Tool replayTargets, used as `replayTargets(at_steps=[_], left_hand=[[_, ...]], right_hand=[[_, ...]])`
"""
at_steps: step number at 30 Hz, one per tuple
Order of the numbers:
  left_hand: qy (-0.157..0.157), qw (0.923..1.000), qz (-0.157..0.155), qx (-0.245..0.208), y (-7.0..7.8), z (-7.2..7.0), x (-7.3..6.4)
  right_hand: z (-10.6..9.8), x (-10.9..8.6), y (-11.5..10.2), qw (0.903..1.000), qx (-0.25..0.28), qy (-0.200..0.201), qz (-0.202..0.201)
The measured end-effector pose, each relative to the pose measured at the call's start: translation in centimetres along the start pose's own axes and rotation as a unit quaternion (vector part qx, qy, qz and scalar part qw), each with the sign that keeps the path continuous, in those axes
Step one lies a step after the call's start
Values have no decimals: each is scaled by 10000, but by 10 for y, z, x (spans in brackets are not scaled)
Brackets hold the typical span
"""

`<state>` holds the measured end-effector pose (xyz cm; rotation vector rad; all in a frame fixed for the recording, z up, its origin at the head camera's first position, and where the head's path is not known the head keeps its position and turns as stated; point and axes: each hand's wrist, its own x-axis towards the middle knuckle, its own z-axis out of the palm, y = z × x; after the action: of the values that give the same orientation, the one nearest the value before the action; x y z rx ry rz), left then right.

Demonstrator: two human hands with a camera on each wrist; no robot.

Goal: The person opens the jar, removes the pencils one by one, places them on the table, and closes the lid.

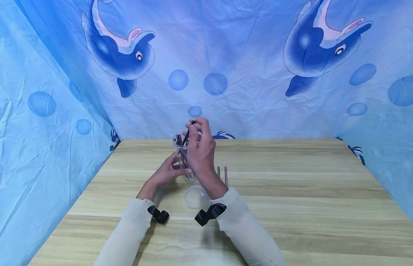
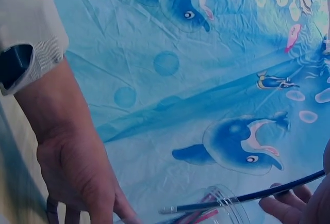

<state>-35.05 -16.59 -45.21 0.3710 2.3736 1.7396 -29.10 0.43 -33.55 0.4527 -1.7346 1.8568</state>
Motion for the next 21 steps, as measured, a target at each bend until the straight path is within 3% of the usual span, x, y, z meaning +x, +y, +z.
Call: replayTargets(at_steps=[14, 21], left_hand=[[-84, 9999, 112, 8, 0, -1, 0], [-172, 9998, 0, -61, 2, -2, -1]], right_hand=[[-8, 6, 5, 9993, 208, -86, -314], [-12, 10, 7, 9986, 103, 49, -525]])
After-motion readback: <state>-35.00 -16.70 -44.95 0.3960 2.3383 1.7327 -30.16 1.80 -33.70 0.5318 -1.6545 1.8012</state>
